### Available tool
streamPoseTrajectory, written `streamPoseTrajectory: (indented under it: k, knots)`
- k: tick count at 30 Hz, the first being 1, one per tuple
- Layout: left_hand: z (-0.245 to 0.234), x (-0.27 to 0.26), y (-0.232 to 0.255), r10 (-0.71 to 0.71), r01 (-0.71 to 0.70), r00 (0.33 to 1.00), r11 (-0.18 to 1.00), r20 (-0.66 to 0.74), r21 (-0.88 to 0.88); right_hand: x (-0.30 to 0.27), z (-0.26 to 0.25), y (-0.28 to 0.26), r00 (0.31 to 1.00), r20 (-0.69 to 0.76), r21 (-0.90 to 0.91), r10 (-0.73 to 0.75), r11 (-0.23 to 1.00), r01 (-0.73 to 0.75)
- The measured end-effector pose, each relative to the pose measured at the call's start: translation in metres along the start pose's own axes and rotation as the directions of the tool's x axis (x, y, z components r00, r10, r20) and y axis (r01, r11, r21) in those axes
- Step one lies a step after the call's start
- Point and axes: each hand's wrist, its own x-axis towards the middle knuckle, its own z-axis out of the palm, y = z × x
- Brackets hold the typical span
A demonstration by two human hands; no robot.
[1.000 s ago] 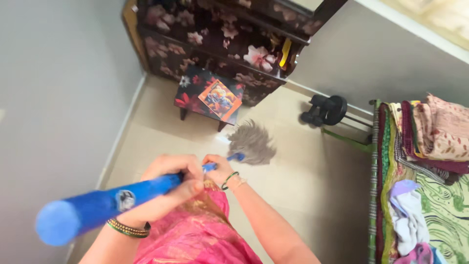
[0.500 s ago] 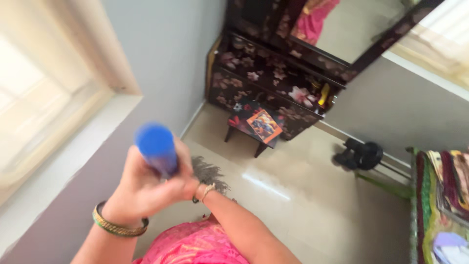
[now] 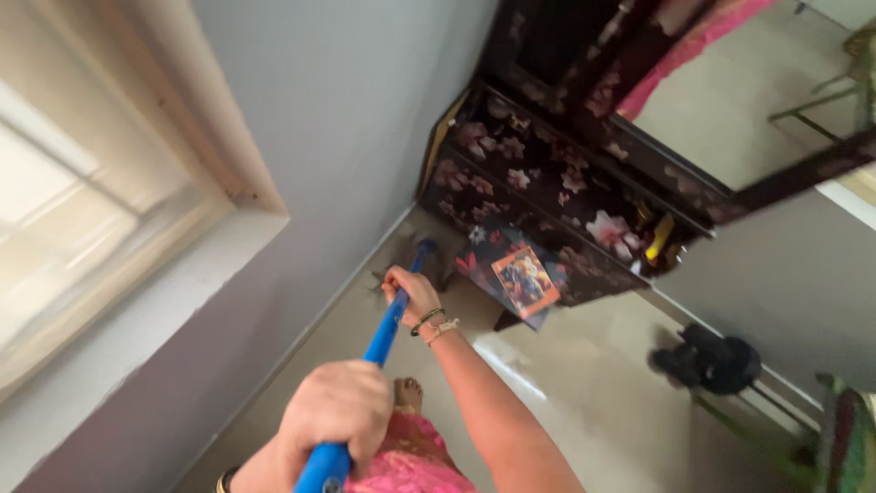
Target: The person mops the floor using a mop, moving across the room and lifting a yellow scooter out of the way before continuing.
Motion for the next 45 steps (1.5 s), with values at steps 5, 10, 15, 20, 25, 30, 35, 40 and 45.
streamPoseTrajectory:
  k: [5, 10, 15, 20, 25, 30, 35, 40, 45]
  knots:
    - [-0.02, 0.026, -0.083, -0.188, 0.188, 0.982, 0.982, 0.023, -0.001, 0.074, -0.009, 0.102, 0.983, 0.04, 0.257, -0.181, 0.952, 0.165]
    - [-0.017, 0.069, -0.142, -0.341, 0.342, 0.94, 0.938, -0.027, 0.055, 0.102, 0.017, 0.186, 0.991, 0.039, 0.245, -0.132, 0.962, 0.118]
    - [-0.03, 0.121, -0.124, -0.547, 0.61, 0.784, 0.766, -0.294, 0.203, 0.139, 0.034, 0.213, 0.841, 0.393, 0.859, 0.371, 0.177, -0.48]
    - [-0.044, 0.161, -0.129, -0.596, 0.682, 0.687, 0.727, -0.416, 0.085, 0.147, 0.026, 0.202, 0.971, 0.218, 0.61, 0.1, 0.762, -0.216]
    - [-0.061, 0.198, -0.114, -0.571, 0.657, 0.714, 0.746, -0.405, 0.107, 0.155, 0.007, 0.132, 0.967, 0.254, 0.718, 0.034, 0.664, -0.212]
    - [-0.053, 0.232, -0.093, -0.73, 0.802, 0.541, 0.597, -0.418, -0.005, 0.144, -0.02, 0.048, 0.972, 0.232, 0.774, -0.034, 0.612, -0.164]
    - [-0.051, 0.242, -0.077, -0.736, 0.804, 0.456, 0.582, -0.5, -0.123, 0.119, -0.03, 0.004, 0.94, 0.309, 0.665, -0.147, 0.74, -0.102]
    - [-0.05, 0.215, -0.067, -0.346, 0.397, 0.744, 0.917, -0.571, -0.037, 0.142, -0.063, 0.016, 0.889, 0.395, 0.394, -0.23, 0.917, 0.063]
    - [-0.058, 0.147, -0.105, 0.171, 0.118, 0.592, 0.949, -0.788, 0.294, 0.153, -0.073, 0.049, 0.932, 0.311, 0.003, -0.185, 0.981, 0.193]
